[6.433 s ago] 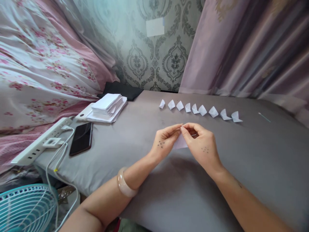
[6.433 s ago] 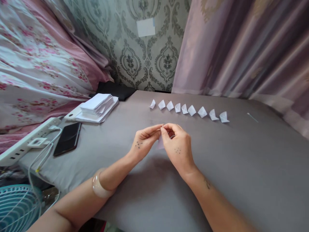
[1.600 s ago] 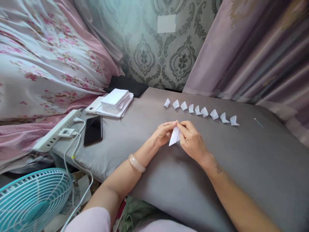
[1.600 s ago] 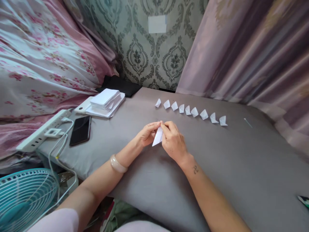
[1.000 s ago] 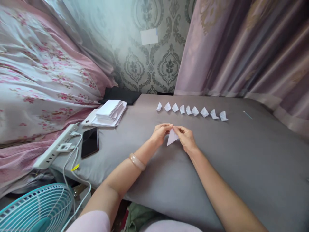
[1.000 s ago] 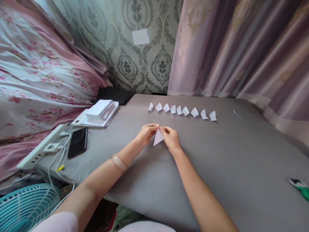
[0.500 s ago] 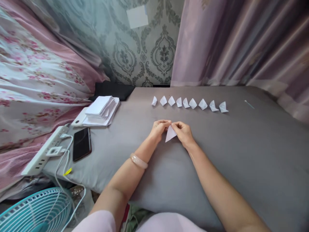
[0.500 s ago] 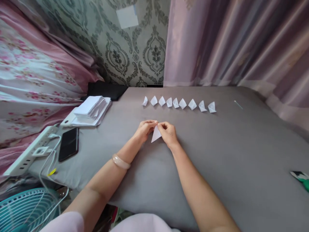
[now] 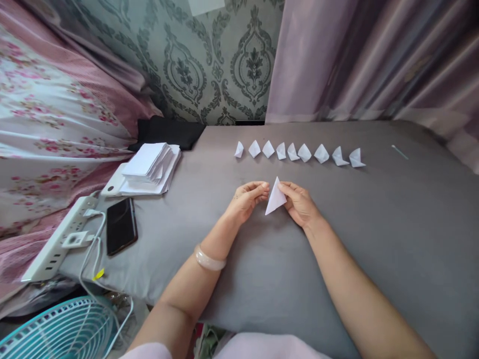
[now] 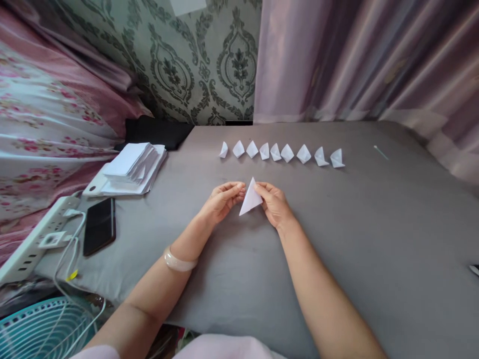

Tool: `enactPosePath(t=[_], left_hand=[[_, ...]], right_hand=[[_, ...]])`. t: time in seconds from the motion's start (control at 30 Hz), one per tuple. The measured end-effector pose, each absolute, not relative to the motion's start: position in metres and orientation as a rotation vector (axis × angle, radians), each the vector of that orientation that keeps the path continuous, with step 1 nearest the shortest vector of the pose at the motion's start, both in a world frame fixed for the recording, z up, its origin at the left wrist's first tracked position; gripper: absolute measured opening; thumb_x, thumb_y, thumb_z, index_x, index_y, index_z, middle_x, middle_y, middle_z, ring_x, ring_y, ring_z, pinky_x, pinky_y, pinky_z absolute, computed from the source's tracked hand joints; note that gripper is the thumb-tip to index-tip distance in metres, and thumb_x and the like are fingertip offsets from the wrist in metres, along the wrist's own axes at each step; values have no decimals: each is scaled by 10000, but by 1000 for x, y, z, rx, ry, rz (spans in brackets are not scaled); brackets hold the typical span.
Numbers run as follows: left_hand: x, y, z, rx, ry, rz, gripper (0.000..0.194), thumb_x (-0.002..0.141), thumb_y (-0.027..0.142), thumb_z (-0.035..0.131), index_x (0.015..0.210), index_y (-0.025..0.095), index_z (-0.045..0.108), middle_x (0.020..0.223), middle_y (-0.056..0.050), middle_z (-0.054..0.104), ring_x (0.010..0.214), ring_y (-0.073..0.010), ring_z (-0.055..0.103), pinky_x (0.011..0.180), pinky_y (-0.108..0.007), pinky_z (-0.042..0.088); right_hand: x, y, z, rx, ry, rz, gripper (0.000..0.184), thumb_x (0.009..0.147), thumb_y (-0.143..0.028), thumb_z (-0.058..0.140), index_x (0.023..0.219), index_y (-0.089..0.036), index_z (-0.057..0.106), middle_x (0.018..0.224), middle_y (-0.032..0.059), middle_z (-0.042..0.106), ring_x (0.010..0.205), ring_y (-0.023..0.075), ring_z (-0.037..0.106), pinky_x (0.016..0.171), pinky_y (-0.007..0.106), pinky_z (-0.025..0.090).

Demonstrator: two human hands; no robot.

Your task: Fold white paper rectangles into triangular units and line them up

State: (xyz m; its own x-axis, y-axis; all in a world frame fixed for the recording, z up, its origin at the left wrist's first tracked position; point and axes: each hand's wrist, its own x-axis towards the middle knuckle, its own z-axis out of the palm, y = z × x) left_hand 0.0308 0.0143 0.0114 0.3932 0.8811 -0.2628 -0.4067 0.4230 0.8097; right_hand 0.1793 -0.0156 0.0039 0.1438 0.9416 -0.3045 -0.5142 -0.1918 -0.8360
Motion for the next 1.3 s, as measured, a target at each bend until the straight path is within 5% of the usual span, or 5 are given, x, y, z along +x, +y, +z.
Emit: enactPosePath(t=[0.6,0.93,1.13,1.3], left_hand=[[37,-1,17,923,708,855,279,634,253,824,841,116,697,751,-27,683,674,-99,621,710,-252,489],[32,-2,10,1520,818,877,269,688,220,728,928,117,661,847,-45,670,741,-114,587,688,-220,458],[36,-5,10,1538,903,885,143,724,193,652,848,124,655,702,1,621,638,-101,533,617,-204,400],[39,-7,10,1572,1096,1160,172,706,107,625,861,167,674,759,-1,631,670,-114,514,678,-221,396]], right_hand=[[191,-25,6,-857,-533,1562,259,550,-317,852,727,-206,699,688,-40,654,652,109,562,650,251,454],[189,-28,-3,-1067,-893,1226,281,632,-437,786,796,-217,732,761,-21,686,716,127,571,748,282,450],[187,-31,2,-1098,-1189,958,246,762,-445,687,879,-233,732,1023,21,667,983,165,590,879,303,459],[172,-31,-5,-1222,-1188,898,750,666,-439,780,1341,-255,509,1293,105,565,1097,217,594,891,362,505]])
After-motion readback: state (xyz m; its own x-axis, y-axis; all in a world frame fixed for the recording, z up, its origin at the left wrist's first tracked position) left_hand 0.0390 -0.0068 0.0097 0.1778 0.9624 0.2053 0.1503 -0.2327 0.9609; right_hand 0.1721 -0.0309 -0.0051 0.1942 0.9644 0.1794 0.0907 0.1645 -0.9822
